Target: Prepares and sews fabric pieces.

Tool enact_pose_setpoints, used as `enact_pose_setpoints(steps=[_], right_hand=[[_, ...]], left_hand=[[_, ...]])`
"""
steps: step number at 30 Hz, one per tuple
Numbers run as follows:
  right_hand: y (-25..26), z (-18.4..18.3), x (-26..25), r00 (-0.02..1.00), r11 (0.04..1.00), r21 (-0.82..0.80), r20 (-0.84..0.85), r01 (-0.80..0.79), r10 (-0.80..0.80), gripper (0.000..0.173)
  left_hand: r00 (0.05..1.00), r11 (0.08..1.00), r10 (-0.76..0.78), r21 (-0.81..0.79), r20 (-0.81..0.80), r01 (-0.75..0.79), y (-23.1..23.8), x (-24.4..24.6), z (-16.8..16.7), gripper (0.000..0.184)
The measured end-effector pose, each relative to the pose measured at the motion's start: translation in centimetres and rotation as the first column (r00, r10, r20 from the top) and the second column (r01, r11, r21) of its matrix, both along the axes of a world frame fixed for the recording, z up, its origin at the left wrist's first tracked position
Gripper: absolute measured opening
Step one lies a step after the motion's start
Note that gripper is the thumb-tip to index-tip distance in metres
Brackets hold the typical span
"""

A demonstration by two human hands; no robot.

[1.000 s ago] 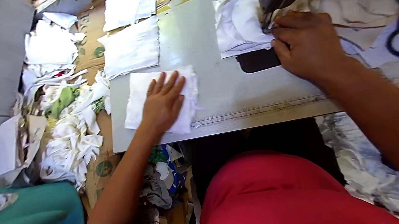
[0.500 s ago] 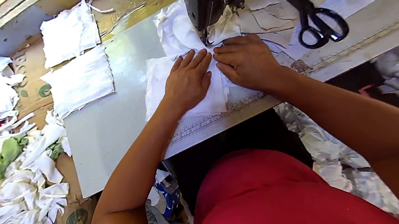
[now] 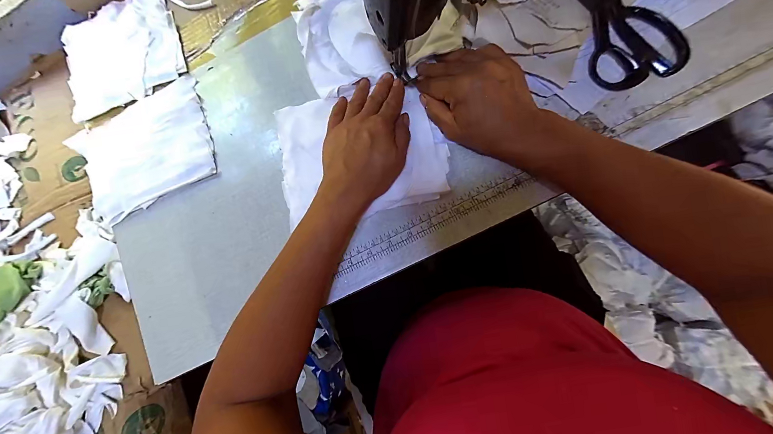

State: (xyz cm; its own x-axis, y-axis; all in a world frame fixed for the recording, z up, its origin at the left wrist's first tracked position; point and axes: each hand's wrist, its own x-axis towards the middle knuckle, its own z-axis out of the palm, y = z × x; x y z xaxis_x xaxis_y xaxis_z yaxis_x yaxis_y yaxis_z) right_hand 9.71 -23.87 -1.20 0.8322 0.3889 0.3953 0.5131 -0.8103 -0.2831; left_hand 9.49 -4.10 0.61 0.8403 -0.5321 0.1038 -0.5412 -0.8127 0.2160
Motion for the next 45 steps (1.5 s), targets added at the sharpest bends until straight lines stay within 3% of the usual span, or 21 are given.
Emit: enact_pose_setpoints(steps=[5,9,13,20,24,27,30,33,36,38,41,43,45], right_hand=[[-0.3,0.3,1.7,0.995,0.998,0.066,-0.095,0.013,-0.006,0.038],[0.0,-0.2,-0.1,0.982,0.98,0.198,0.188,-0.011,-0.027,0.028],[-0.3,-0.7,-1.4,0.972,0.979,0.109,0.184,-0.17,0.149,0.03],[-0.1,-0.6,-0.7,0.993,1.0,0.002,0.115,0.0,-0.001,0.034],[-0.2,-0.2,-0.5,0.984,0.998,0.061,0.177,0.0,-0.011,0.026],[-1.3,1.0,-1.1,0.971,0.987,0.161,0.238,-0.008,-0.031,0.025],[-4.9,4.6,-2.4,0.972,0.966,0.115,0.001,0.233,-0.234,0.038],[-10.0,6.2,-4.4,0.844,0.876,-0.054,-0.245,0.479,-0.477,0.04],[-12.4,5.3,-5.5,0.738,0.816,-0.185,-0.353,0.548,-0.575,0.032],[-12.5,4.9,-5.5,0.727,0.816,-0.217,-0.373,0.535,-0.576,0.031],[-12.8,5.1,-4.4,0.689,0.798,-0.228,-0.41,0.558,-0.598,0.036],[-13.6,5.5,-3.5,0.635,0.776,-0.208,-0.47,0.596,-0.614,0.04],[-14.9,5.6,-3.8,0.65,0.773,-0.105,-0.478,0.626,-0.591,0.034]], left_hand=[[0.991,0.992,0.129,0.014,-0.027,-0.129,-1.3,0.7,0.3,0.051],[0.959,0.96,0.277,0.05,-0.063,-0.274,-2.7,1.4,0.8,0.05],[0.921,0.922,0.385,0.082,-0.069,-0.379,-3.5,2.4,1.1,0.05],[0.818,0.827,0.562,0.058,-0.125,-0.559,-4.6,2.9,1.2,0.055],[0.856,0.89,0.456,0.108,-0.241,-0.444,-2.9,0.2,3.3,0.067],[0.941,0.945,0.313,0.137,-0.131,-0.296,-0.8,-1.7,1.7,0.063],[0.934,0.936,0.316,0.216,-0.169,-0.278,-0.7,-2.1,2.2,0.066],[0.906,0.917,0.346,0.293,-0.245,-0.271,-1.8,-1.9,3.7,0.072],[0.913,0.914,0.325,0.332,-0.246,-0.235,-2.0,-1.6,4.9,0.075],[0.921,0.924,0.273,0.343,-0.277,-0.171,-1.5,-0.9,6.0,0.071],[0.91,0.974,0.177,0.201,-0.376,-0.106,1.0,2.5,8.3,0.052],[0.892,0.97,0.225,0.006,-0.392,-0.242,3.4,6.3,9.5,0.043],[0.865,0.881,0.411,-0.119,-0.288,-0.459,5.5,10.3,9.4,0.045]])
